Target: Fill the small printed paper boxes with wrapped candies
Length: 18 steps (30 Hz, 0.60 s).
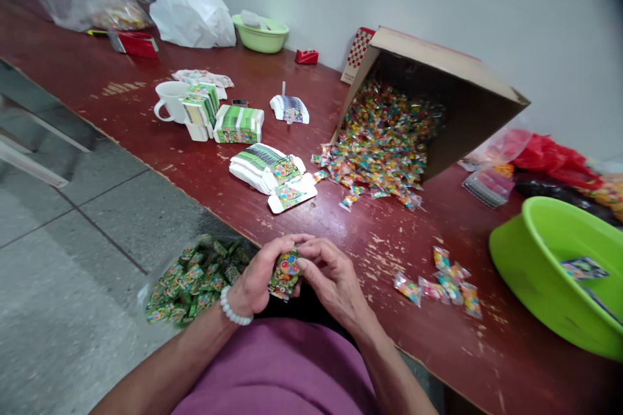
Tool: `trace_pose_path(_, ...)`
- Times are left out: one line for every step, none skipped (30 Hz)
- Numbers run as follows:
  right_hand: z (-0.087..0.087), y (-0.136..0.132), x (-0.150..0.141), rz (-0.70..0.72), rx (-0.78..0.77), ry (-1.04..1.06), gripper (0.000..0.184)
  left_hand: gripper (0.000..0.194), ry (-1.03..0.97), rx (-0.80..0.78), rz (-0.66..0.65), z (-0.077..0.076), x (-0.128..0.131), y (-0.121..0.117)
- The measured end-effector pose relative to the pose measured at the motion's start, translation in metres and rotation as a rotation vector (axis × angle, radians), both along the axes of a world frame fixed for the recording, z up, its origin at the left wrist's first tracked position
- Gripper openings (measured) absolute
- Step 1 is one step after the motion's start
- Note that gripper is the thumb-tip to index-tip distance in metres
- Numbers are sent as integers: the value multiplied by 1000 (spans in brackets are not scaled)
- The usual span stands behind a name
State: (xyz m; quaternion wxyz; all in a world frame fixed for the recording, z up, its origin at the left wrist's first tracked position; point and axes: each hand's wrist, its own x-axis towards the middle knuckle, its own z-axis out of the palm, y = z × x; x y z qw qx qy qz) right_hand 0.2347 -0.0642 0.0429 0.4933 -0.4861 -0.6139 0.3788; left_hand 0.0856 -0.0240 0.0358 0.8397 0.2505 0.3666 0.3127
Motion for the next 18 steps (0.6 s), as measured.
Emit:
trace_pose_path(-3, -1, -1, 5, 9, -17, 6, 36, -16, -11, 9, -2, 0, 0)
trace_pose_path(-6, -3, -2, -5, 14, -41, 8, 35, -25, -12, 18, -5, 0, 0)
trace_pose_path(-9, -4, -4, -23, 14, -69, 11, 32, -28, -1, 27, -7, 0, -1)
trace_pose_path(-12, -6, -5, -39, 7, -96, 13, 30, -25, 18, 37, -10, 0, -2)
trace_pose_path(-15, -8, -7, -49, -6, -118, 15, 28, -16, 40, 46, -13, 0, -3)
trace_pose_path(-17, -9, -8, -53, -24, -132, 16, 27, -5, 61, 53, -15, 1, -4)
trace_pose_path(-19, -10, -9, -45, -43, -143, 17, 26, 8, 82, 61, -15, 1, -5)
trace_pose_path(-20, -11, -11, -31, -56, -149, 20, 26, 21, 104, 73, -15, 0, -5)
trace_pose_path(-21, -11, -11, -25, -63, -144, 24, 26, 36, 125, 85, -13, -2, -4)
trace_pose_path(-21, -11, -11, -31, -68, -130, 28, 28, 55, 147, 94, -10, -5, -3)
trace_pose_path(-22, -11, -10, -53, -76, -110, 32, 30, 81, 174, 102, -7, -9, -1)
trace_pose_path(-23, -10, -7, -85, -91, -90, 34, 32, 115, 204, 115, -4, -16, 1)
trace_pose_path(-23, -9, -3, -124, -113, -77, 33, 33, 159, 239, 136, -2, -24, 4)
trace_pose_path(-24, -8, 2, -160, -138, -75, 31, 35, 212, 276, 171, -1, -34, 7)
trace_pose_path(-26, -7, 8, -188, -164, -83, 28, 34, 273, 310, 224, -1, -46, 10)
trace_pose_path(-27, -6, 15, -208, -178, -95, 26, 34, 344, 341, 294, -2, -58, 12)
trace_pose_path(-29, -6, 22, -230, -187, -105, 25, 34, 420, 361, 362, -5, -72, 14)
trace_pose_path(-31, -5, 29, -257, -192, -104, 25, 34, 491, 367, 412, -9, -85, 15)
